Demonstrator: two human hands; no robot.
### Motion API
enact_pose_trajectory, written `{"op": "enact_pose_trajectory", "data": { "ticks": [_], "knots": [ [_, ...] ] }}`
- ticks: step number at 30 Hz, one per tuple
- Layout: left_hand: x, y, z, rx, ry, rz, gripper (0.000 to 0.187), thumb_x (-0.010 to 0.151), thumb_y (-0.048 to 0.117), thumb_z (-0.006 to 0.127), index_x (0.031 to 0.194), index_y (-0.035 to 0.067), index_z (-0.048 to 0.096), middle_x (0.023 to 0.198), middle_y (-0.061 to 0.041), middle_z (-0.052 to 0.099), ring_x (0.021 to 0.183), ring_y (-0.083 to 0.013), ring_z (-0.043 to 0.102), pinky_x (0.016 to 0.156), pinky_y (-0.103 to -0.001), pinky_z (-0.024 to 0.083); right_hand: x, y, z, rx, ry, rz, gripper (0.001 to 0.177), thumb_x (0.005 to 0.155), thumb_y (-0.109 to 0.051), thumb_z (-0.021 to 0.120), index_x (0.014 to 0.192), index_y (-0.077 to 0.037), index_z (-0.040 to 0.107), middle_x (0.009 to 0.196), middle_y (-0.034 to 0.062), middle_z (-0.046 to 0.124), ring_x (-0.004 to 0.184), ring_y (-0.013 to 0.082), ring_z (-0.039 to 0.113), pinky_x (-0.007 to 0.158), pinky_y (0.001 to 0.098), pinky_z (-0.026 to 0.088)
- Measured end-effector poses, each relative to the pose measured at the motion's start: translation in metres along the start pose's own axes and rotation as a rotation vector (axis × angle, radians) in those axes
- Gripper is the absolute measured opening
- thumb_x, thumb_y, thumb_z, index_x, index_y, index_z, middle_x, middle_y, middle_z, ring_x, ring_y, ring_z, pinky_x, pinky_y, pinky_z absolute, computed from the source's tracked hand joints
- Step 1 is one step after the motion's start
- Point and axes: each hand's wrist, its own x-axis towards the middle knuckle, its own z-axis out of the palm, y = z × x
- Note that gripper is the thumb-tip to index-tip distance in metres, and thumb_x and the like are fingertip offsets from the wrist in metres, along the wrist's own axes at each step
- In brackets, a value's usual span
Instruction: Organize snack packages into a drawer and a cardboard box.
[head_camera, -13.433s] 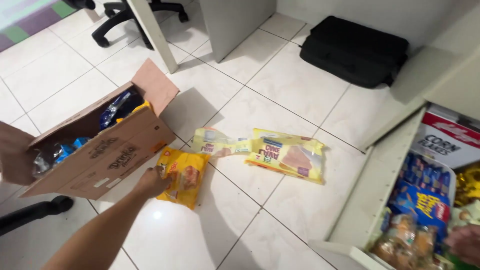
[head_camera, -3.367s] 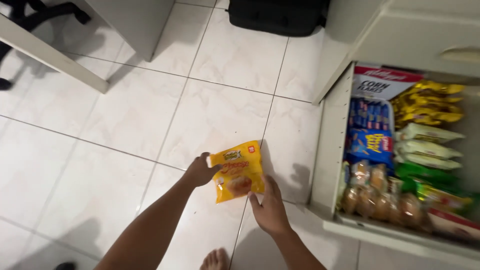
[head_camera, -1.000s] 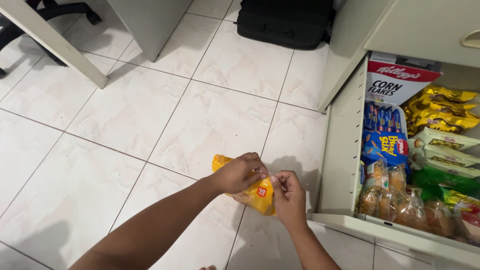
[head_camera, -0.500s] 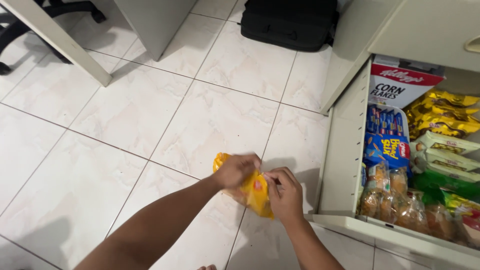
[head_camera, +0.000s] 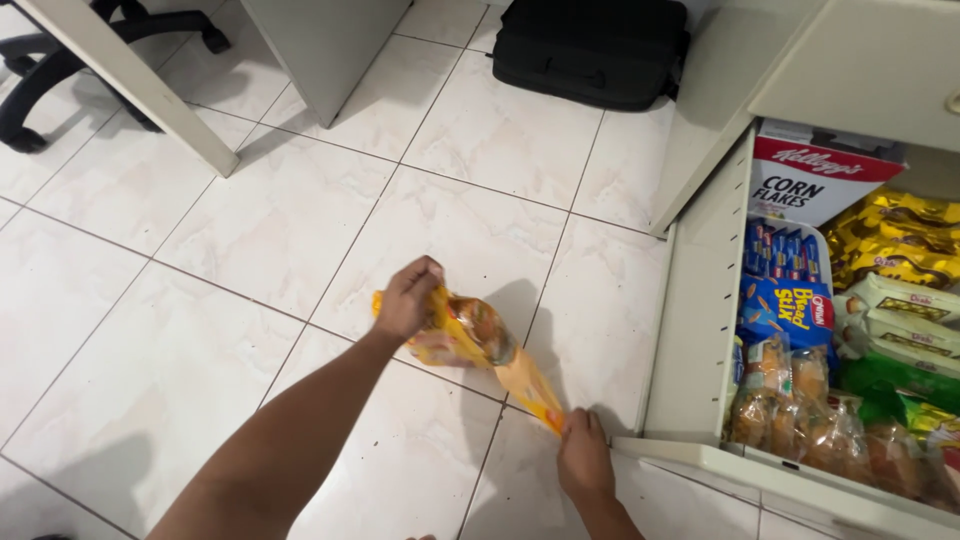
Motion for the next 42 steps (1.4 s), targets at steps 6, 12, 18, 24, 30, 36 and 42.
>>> {"op": "enact_pose_trajectory", "data": {
  "ticks": [6, 12, 18, 24, 30, 36, 42],
  "knots": [
    [0.002, 0.005, -0.013, -0.042, 0.031, -0.103, 0.018, 0.103, 0.015, 0.051, 0.089, 0.007, 0.06, 0.082, -0.001, 0.057, 0.076, -0.0104, 0.049, 0.07, -0.026, 0.041, 0.001, 0.025, 0.014, -0.275, -0.178, 0.135, 0.025, 0.087, 0.003, 0.056, 0.11, -0.006, 0.055, 0.125, 0.0155, 0.054, 0.121, 0.0362, 0.055, 0.101, 0.0441, 0.048],
    [0.012, 0.004, -0.02, -0.219, -0.001, -0.197, 0.018, 0.101, 0.014, 0.049, 0.087, 0.006, 0.059, 0.08, -0.002, 0.058, 0.072, -0.0119, 0.051, 0.068, -0.026, 0.044, -0.015, 0.026, 0.019, -0.194, -0.026, 0.037, 0.037, 0.083, 0.004, 0.058, 0.118, -0.01, 0.054, 0.121, 0.0159, 0.055, 0.117, 0.0384, 0.055, 0.099, 0.0462, 0.047],
    [0.006, 0.007, -0.009, -0.545, -0.05, -0.428, 0.02, 0.104, 0.014, 0.045, 0.092, 0.005, 0.057, 0.084, -0.006, 0.056, 0.074, -0.0166, 0.053, 0.072, -0.032, 0.048, -0.027, 0.025, 0.049, 0.228, 0.14, -0.242, 0.056, 0.087, 0.004, 0.058, 0.141, -0.004, 0.046, 0.128, 0.0213, 0.055, 0.119, 0.0395, 0.056, 0.1, 0.0446, 0.048],
    [0.0, -0.034, 0.032, -0.642, -0.045, -0.892, 0.03, 0.103, 0.025, 0.04, 0.104, -0.001, 0.056, 0.1, -0.02, 0.065, 0.094, -0.0325, 0.064, 0.094, -0.048, 0.054, -0.026, -0.04, 0.059, 1.009, -0.4, 0.001, 0.069, 0.091, -0.019, 0.074, 0.147, -0.012, 0.035, 0.143, 0.0046, 0.055, 0.132, 0.0216, 0.054, 0.11, 0.0402, 0.043],
    [-0.01, 0.008, 0.055, -0.305, -0.222, -0.856, 0.054, 0.098, 0.029, 0.057, 0.145, 0.007, 0.041, 0.146, -0.023, 0.046, 0.13, -0.0352, 0.05, 0.108, -0.053, 0.05, -0.027, -0.049, 0.041, 1.294, -0.417, 0.464, 0.057, 0.091, -0.026, 0.062, 0.144, -0.023, 0.04, 0.127, 0.0047, 0.065, 0.11, 0.0261, 0.069, 0.09, 0.0483, 0.058],
    [-0.02, 0.049, 0.04, 0.303, -0.605, -0.943, 0.11, 0.08, 0.042, 0.072, 0.163, 0.035, 0.0, 0.169, -0.004, 0.024, 0.146, -0.0377, 0.038, 0.111, -0.055, 0.04, -0.021, -0.086, -0.003, 1.508, -0.212, 0.594, 0.04, 0.093, -0.02, 0.06, 0.131, -0.011, 0.052, 0.118, 0.0087, 0.066, 0.101, 0.0239, 0.068, 0.082, 0.0492, 0.064],
    [-0.017, 0.037, 0.029, 0.182, -0.525, -0.872, 0.116, 0.074, 0.05, 0.081, 0.16, 0.011, 0.014, 0.152, -0.019, 0.054, 0.138, -0.0318, 0.056, 0.111, -0.042, 0.049, -0.02, -0.088, -0.012, 1.411, -0.127, 0.598, 0.04, 0.099, -0.022, 0.064, 0.135, -0.011, 0.052, 0.117, 0.0076, 0.067, 0.096, 0.0192, 0.062, 0.072, 0.0325, 0.053]
  ]
}}
